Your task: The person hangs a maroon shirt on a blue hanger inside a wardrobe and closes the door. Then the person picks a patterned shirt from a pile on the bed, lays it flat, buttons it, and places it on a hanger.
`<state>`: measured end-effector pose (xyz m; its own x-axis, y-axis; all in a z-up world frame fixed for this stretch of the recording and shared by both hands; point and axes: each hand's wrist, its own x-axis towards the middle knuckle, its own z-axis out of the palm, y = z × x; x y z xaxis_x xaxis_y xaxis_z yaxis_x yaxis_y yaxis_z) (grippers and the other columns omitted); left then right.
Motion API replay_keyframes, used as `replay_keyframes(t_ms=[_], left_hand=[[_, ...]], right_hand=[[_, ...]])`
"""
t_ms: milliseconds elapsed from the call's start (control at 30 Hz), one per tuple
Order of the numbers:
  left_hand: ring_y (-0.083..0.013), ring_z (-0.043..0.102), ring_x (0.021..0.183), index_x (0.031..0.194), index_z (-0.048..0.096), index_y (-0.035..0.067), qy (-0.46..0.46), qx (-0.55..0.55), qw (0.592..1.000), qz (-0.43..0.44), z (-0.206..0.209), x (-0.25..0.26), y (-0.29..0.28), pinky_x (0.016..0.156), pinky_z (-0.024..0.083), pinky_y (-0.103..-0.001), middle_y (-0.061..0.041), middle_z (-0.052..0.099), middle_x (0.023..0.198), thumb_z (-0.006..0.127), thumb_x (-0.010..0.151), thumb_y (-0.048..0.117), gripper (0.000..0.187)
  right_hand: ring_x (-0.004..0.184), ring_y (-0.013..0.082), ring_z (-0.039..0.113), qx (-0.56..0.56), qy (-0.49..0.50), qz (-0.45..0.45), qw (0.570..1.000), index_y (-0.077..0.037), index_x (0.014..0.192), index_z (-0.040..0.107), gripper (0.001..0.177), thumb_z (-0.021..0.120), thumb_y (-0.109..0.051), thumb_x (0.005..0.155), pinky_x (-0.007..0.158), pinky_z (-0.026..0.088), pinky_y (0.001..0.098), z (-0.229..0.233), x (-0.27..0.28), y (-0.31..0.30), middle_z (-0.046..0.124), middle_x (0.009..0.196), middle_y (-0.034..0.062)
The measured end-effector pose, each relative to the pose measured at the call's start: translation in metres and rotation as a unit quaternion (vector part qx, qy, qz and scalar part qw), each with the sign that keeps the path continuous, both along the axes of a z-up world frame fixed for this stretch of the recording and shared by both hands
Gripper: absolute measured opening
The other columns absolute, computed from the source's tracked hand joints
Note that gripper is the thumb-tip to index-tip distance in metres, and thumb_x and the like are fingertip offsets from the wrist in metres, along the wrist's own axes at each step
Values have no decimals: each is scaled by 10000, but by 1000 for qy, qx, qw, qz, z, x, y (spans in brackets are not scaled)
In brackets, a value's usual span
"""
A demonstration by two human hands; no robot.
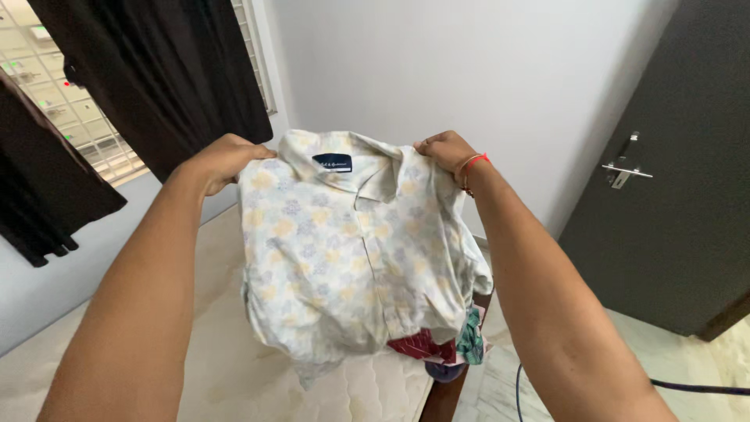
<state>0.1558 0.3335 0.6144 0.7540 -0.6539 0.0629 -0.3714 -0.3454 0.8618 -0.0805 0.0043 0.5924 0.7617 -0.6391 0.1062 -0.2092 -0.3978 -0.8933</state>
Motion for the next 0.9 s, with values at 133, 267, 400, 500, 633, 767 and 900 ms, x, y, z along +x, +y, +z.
replay_keyframes(t_ms=[133,267,400,500,633,767,900], left_hand=[[-259,731,1024,1115,768,9,-52,-8,998,18,-12,-2,23,964,530,-396,-163,786,1070,796,835,444,518],[-283,716,1060,1149,766,44,-175,123,977,-16,-15,-2,55,968,540,-429,-157,776,1090,946,609,413,678],[-262,715,1060,1127,769,92,-233,158,959,-10,-24,-3,81,932,531,-433,-119,783,1084,1002,520,288,679],[-263,748,985,1052,804,79,-266,78,959,58,-31,-7,105,875,562,-397,-130,803,1065,968,615,271,504],[-221,734,881,1012,820,88,-276,4,954,119,-40,-12,129,784,560,-361,-123,794,1003,942,694,244,375],[-188,738,771,1026,820,102,-256,-73,953,145,-44,-15,150,727,551,-324,-100,799,917,848,859,230,213],[-164,736,785,1051,827,128,-286,-96,930,212,-50,-14,165,732,535,-276,-89,796,936,801,908,206,165]], right_hand=[[706,148,507,9,-5,18,1000,-89,1027,743,309,746,-378,919,640,450,351,-4,7,25,682,853,32],[739,103,599,-36,-30,100,994,-100,887,725,262,840,-330,836,695,490,288,-10,2,37,691,796,-15],[746,70,575,-67,-83,92,990,-95,813,730,230,858,-281,855,709,479,254,-21,13,42,662,767,-40],[720,68,565,-96,-115,68,986,-97,774,710,223,843,-258,853,673,471,264,-29,25,48,676,742,-47],[700,79,521,-30,-177,97,979,-94,782,669,242,822,-240,901,653,432,267,-40,33,58,665,741,-35],[716,61,572,-45,-140,125,981,-102,840,690,200,772,-253,942,710,483,251,-40,51,67,714,760,-12],[803,26,669,-88,-112,190,971,-131,1054,798,174,721,-236,938,804,529,249,-41,77,74,777,846,-39]])
